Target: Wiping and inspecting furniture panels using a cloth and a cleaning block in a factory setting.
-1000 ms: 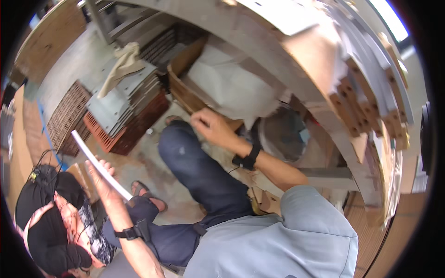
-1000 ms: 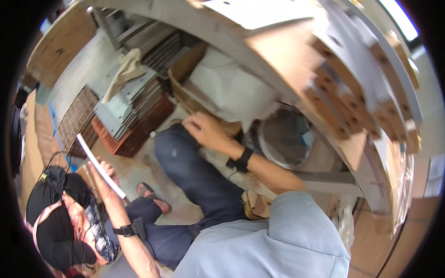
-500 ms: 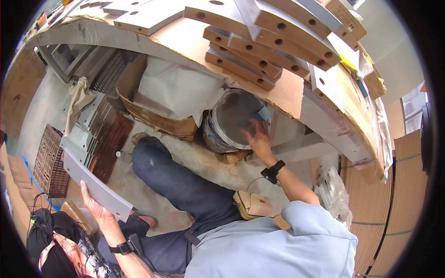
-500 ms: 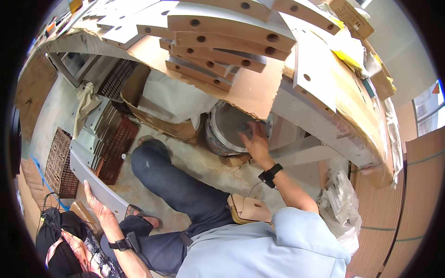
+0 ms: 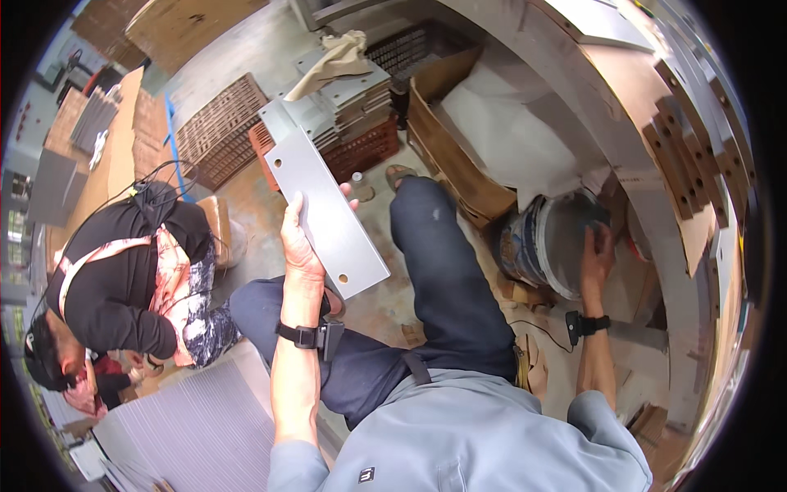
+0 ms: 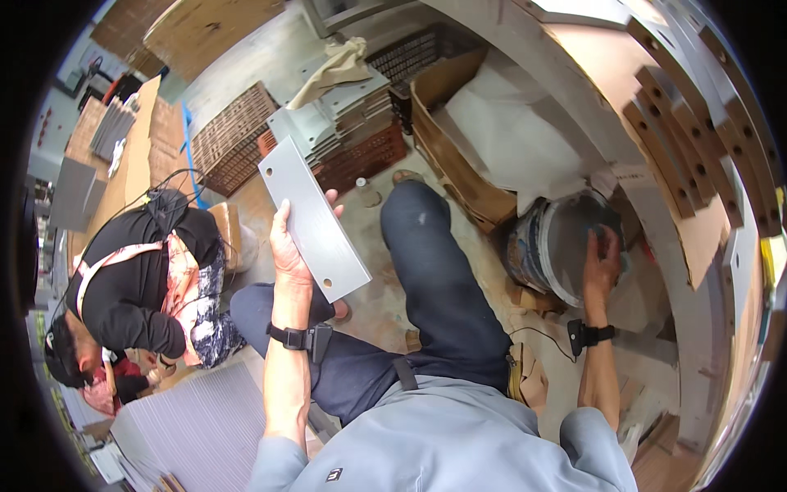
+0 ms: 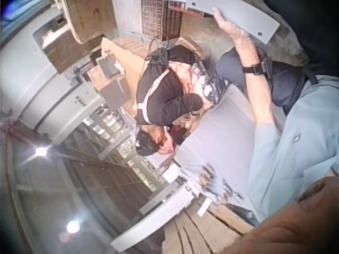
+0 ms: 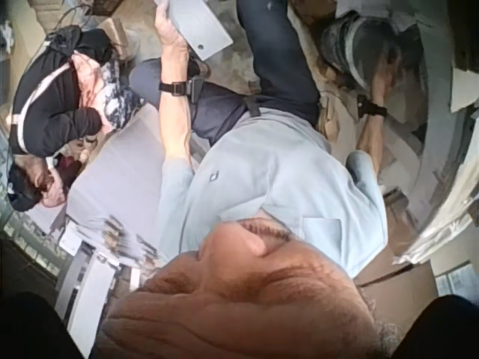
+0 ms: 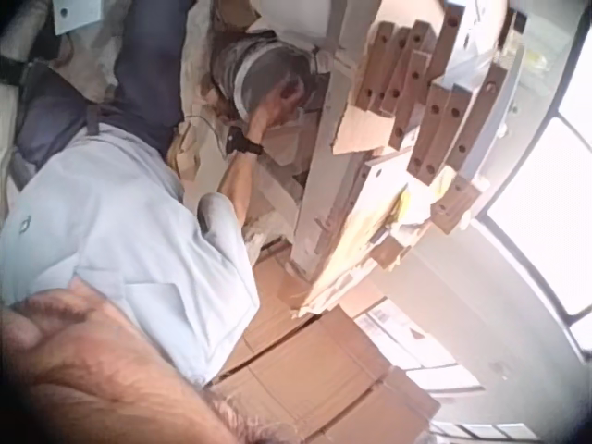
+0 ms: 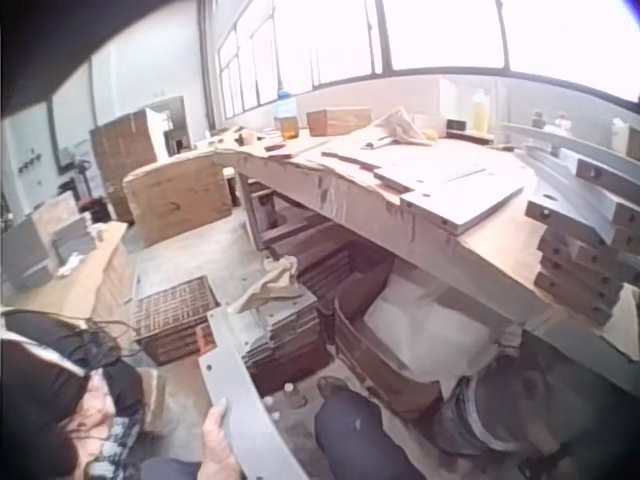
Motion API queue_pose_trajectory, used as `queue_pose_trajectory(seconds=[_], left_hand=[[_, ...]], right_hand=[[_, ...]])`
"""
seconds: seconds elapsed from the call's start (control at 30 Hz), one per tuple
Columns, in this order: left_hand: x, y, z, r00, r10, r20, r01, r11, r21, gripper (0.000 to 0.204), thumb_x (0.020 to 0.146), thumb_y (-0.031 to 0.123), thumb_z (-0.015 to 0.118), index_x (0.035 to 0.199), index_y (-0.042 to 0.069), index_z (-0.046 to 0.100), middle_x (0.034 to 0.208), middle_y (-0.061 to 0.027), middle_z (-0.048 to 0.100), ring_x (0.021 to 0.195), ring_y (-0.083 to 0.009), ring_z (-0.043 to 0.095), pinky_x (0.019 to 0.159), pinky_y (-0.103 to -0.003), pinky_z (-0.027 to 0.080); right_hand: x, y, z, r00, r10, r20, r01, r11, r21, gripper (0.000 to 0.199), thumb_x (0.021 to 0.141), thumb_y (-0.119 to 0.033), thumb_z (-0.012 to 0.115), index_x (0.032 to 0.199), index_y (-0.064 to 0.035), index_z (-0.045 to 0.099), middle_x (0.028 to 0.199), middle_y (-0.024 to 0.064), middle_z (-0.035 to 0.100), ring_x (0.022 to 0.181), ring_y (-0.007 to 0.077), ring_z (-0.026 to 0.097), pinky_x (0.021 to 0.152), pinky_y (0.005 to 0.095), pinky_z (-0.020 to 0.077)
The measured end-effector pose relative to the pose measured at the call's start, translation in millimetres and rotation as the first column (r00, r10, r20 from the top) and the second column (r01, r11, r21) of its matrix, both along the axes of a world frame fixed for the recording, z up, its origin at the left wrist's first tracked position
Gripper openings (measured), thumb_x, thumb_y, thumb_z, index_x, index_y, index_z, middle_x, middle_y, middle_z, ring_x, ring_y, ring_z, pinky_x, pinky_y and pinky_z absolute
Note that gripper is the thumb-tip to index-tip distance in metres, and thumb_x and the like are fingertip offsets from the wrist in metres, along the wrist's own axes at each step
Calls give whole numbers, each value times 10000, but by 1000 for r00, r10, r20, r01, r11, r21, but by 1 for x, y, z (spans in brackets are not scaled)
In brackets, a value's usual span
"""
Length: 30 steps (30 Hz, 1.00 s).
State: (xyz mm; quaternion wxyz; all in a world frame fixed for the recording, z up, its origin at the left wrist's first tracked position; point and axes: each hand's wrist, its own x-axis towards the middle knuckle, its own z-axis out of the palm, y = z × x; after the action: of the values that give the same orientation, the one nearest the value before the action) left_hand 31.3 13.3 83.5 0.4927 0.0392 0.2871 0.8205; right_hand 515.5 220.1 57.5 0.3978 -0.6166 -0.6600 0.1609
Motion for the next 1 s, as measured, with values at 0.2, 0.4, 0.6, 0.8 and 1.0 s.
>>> queue_pose_trajectory(seconds=[0.2,0.4,0.6,0.8,1.0], left_hand=[[-13,-11,10,998,23,-50,-15,990,143,649,1019,419,465,1515,6,403,1479,-238,512,1297,-424,563,1080,-580,477],[-21,-18,23,991,119,-60,-103,971,214,713,1028,546,404,1486,1,431,1391,-267,570,1146,-386,651,963,-531,562],[-36,-38,24,953,248,-171,-216,958,188,785,1023,641,330,1479,8,422,1314,-261,595,1048,-357,661,874,-492,586],[-41,-41,22,954,251,-166,-221,958,181,768,1027,642,335,1489,33,411,1320,-244,581,1079,-359,640,886,-486,580],[-43,-41,26,947,276,-164,-251,955,159,765,1027,644,331,1481,34,417,1297,-239,585,1067,-349,635,895,-484,567]], right_hand=[[-140,-60,84,722,533,-441,-561,824,77,240,940,-36,687,1176,-32,643,1100,46,675,1009,123,627,924,269,490],[-236,-99,72,452,758,-470,-841,538,59,263,885,-30,736,1137,-27,662,1029,48,683,877,119,604,822,269,502],[-280,-120,61,349,897,-273,-888,409,210,366,801,28,800,1127,-22,642,1029,106,693,848,200,665,749,312,551],[-295,-127,48,270,942,-200,-918,315,242,391,775,24,813,1109,-39,621,1027,115,699,876,239,687,727,333,572],[-304,-129,48,293,938,-186,-913,332,237,372,760,11,824,1068,-39,621,974,100,693,835,223,679,704,334,562]])
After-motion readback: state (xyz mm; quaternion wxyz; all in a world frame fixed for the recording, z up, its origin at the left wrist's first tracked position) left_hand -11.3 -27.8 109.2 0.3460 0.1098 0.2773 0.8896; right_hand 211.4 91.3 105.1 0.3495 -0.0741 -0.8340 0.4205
